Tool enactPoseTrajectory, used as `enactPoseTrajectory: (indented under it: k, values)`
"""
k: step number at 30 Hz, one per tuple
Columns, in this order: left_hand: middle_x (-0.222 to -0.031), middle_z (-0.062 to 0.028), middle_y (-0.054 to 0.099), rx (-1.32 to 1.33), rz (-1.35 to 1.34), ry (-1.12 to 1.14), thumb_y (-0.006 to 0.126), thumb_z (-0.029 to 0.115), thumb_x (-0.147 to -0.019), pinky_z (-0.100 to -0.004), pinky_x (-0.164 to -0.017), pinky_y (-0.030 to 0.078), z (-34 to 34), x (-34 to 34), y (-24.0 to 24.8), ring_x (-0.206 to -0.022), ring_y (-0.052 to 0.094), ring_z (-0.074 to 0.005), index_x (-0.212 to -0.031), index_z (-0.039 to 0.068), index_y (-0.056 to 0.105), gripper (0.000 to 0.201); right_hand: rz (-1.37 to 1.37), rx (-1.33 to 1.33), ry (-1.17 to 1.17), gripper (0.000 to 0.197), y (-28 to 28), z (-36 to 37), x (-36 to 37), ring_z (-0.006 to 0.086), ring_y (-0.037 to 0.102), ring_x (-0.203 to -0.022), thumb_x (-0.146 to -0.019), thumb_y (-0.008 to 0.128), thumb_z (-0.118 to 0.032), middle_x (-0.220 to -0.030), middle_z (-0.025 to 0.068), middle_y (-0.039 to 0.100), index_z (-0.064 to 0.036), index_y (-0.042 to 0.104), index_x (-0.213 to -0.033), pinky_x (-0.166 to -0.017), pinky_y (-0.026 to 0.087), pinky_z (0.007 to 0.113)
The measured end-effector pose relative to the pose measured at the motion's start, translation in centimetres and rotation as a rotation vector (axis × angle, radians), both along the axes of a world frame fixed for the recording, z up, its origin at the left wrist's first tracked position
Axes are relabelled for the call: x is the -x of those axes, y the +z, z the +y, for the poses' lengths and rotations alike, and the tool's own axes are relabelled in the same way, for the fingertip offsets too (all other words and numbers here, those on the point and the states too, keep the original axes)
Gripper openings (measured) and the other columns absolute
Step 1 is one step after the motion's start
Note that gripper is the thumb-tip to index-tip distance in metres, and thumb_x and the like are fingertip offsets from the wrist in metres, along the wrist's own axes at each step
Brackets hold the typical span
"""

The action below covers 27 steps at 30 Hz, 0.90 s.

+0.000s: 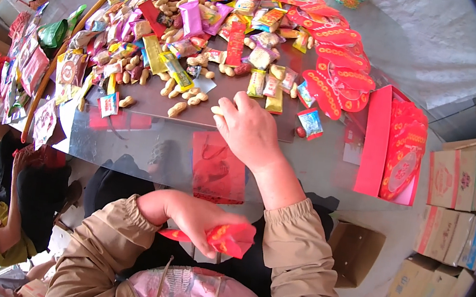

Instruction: Picking up various wrapped snacks and peanuts from a table and placing them into a small red decorative bag, then putting the bag into a cardboard box.

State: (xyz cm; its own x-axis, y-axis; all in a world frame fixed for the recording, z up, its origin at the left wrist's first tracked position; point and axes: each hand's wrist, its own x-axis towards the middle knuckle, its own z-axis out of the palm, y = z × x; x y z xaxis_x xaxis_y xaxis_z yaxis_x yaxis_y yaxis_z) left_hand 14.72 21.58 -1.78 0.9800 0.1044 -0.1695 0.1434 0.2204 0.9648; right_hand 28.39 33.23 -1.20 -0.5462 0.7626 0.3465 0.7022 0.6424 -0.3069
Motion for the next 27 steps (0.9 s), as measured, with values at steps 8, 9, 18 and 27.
enactPoseTrajectory:
  k: [8,9,18,27]
  values:
    - [-0.145,-0.0164,0.054,0.558,-0.415,0.477,0.087,0.033,-0.081,-0.04,-0.115,0.038,2.3,3.7,2.1,-0.137,0.05,-0.024,-0.152,0.002,0.033,0.095,0.127,-0.025,0.001,0.013,-0.9,0.9,-0.7,0.0204,0.063,-0.075,-0.093,0.072,-0.019,-0.084,0.0046,0.056,-0.0082,0.065,-0.095,-0.062,0.051,0.037]
    - [-0.145,-0.0164,0.054,0.558,-0.414,0.476,0.087,0.033,-0.081,-0.04,-0.115,0.038,2.2,4.1,2.1,-0.137,0.05,-0.024,-0.152,0.002,0.033,0.095,0.127,-0.025,0.0,0.013,-0.1,1.0,-0.7,0.0204,0.063,-0.075,-0.093,0.072,-0.019,-0.084,0.0046,0.056,-0.0082,0.065,-0.095,-0.062,0.051,0.037]
    - [-0.146,-0.0158,0.057,0.655,-0.242,0.703,0.091,0.027,-0.071,-0.041,-0.115,0.04,2.5,4.3,3.1,-0.134,0.055,-0.0276,-0.15,-0.003,0.044,0.097,0.995,0.892,0.284,0.025,4.2,-0.5,-2.0,0.0024,0.053,-0.071,-0.105,0.057,-0.023,-0.092,0.0049,0.065,0.0006,0.065,-0.107,-0.057,0.041,0.019]
    - [-0.147,-0.0134,0.054,0.717,-0.339,0.633,0.086,0.024,-0.08,-0.0402,-0.115,0.041,3.0,3.1,2.2,-0.134,0.054,-0.0251,-0.153,0.001,0.038,0.091,0.884,0.925,0.274,0.027,4.9,-0.9,-2.7,0.0086,0.064,-0.085,-0.106,0.055,-0.024,-0.092,0.007,0.068,0.0002,0.065,-0.107,-0.068,0.052,0.024]
